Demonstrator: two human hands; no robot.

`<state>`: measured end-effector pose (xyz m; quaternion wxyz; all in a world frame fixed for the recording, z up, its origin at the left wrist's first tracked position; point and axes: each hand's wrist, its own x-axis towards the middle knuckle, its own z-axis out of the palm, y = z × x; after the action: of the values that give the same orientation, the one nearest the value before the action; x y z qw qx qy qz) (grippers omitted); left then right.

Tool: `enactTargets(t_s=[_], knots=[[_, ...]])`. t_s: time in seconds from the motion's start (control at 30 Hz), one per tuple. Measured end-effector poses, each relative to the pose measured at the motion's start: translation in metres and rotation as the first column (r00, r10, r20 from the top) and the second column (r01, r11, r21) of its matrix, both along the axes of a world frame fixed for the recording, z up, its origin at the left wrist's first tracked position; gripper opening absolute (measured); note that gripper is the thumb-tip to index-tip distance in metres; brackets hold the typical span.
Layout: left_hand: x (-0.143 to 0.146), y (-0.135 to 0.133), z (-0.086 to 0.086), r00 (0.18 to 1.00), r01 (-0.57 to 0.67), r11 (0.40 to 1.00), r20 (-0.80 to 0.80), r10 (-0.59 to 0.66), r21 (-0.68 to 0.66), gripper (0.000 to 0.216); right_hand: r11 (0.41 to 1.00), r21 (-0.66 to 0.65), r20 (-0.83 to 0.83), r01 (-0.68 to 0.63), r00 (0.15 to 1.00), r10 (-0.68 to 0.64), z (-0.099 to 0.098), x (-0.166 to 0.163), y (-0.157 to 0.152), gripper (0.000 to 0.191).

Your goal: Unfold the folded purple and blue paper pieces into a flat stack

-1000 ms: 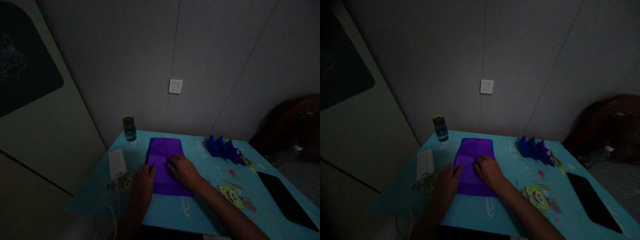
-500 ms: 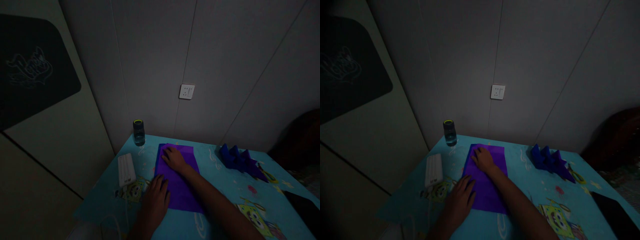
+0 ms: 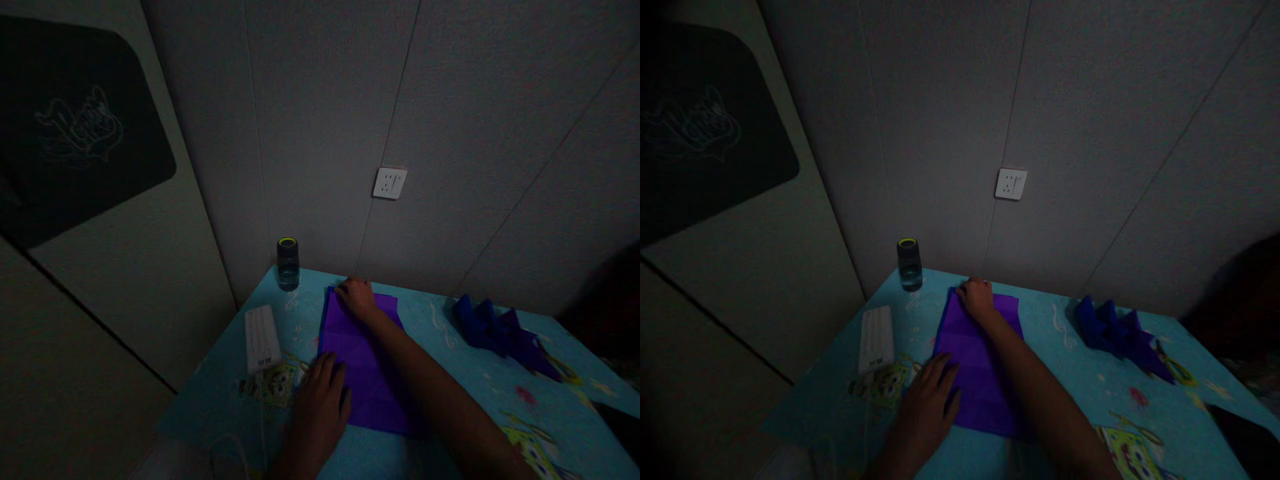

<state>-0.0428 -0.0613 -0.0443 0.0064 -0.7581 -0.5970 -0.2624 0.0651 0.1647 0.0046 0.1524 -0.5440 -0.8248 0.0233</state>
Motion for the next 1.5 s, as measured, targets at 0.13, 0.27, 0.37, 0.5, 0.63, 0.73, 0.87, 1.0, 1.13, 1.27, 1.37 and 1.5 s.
enactTargets(t_s=[0.13, 0.27, 0.37, 0.5, 0.63, 0.73, 0.87, 1.0, 1.13, 1.27, 1.37, 1.5], knots=[[0.000, -0.001, 0.001, 1.000, -0.006, 1.000, 0.002, 0.006, -0.004, 0.037, 0.999, -0.044, -0.029, -0.031, 0.999, 0.030, -0.005, 0.001, 0.008, 0.026], [-0.001, -0.002, 0.002, 1.000, -0.006, 1.000, -0.015, 0.007, 0.002, 0.038, 0.987, -0.120, -0.082, -0.107, 0.992, 0.097, -0.015, -0.001, 0.021, 0.028], [-0.003, -0.002, 0.002, 1.000, 0.002, 1.000, -0.021, -0.002, -0.001, 0.038, 0.971, -0.167, -0.122, -0.170, 0.981, 0.151, -0.023, -0.001, 0.031, 0.029], [-0.005, -0.002, 0.002, 1.000, -0.004, 1.000, -0.014, 0.004, 0.005, 0.039, 0.956, -0.156, -0.168, -0.250, 0.960, 0.224, -0.028, 0.001, 0.041, 0.030], [-0.006, -0.003, 0.002, 1.000, -0.002, 1.000, -0.022, 0.002, 0.003, 0.039, 0.945, -0.066, -0.188, -0.320, 0.934, 0.304, -0.033, 0.001, 0.044, 0.029], [-0.005, -0.004, 0.001, 0.999, -0.009, 1.000, -0.036, 0.010, 0.012, 0.039, 0.937, 0.005, -0.177, -0.348, 0.922, 0.344, -0.041, -0.002, 0.040, 0.030], [-0.004, -0.005, -0.001, 0.999, -0.020, 0.999, -0.044, 0.022, 0.049, 0.040, 0.948, 0.084, -0.134, -0.309, 0.939, 0.318, -0.046, -0.007, 0.028, 0.031], [-0.003, -0.003, -0.004, 0.998, -0.022, 0.998, -0.051, 0.025, 0.063, 0.038, 0.954, 0.097, -0.081, -0.283, 0.953, 0.291, -0.039, -0.006, -0.002, 0.030], [-0.004, -0.001, -0.007, 0.998, -0.023, 0.996, -0.047, 0.027, 0.082, 0.037, 0.949, 0.054, -0.039, -0.309, 0.950, 0.311, -0.038, 0.020, -0.051, 0.051], [-0.004, 0.000, -0.009, 0.999, -0.016, 0.996, -0.046, 0.020, 0.091, 0.035, 0.949, -0.037, 0.007, -0.313, 0.950, 0.314, -0.046, 0.056, -0.067, 0.061], [-0.004, 0.001, -0.010, 0.998, -0.005, 0.996, -0.067, 0.011, 0.093, 0.034, 0.971, -0.066, 0.022, -0.229, 0.973, 0.231, -0.050, 0.069, -0.045, 0.066], [-0.005, 0.002, -0.009, 0.992, 0.031, 0.996, -0.121, -0.020, 0.088, 0.038, 0.984, -0.062, 0.032, -0.169, 0.985, 0.171, -0.048, 0.065, -0.018, 0.061]])
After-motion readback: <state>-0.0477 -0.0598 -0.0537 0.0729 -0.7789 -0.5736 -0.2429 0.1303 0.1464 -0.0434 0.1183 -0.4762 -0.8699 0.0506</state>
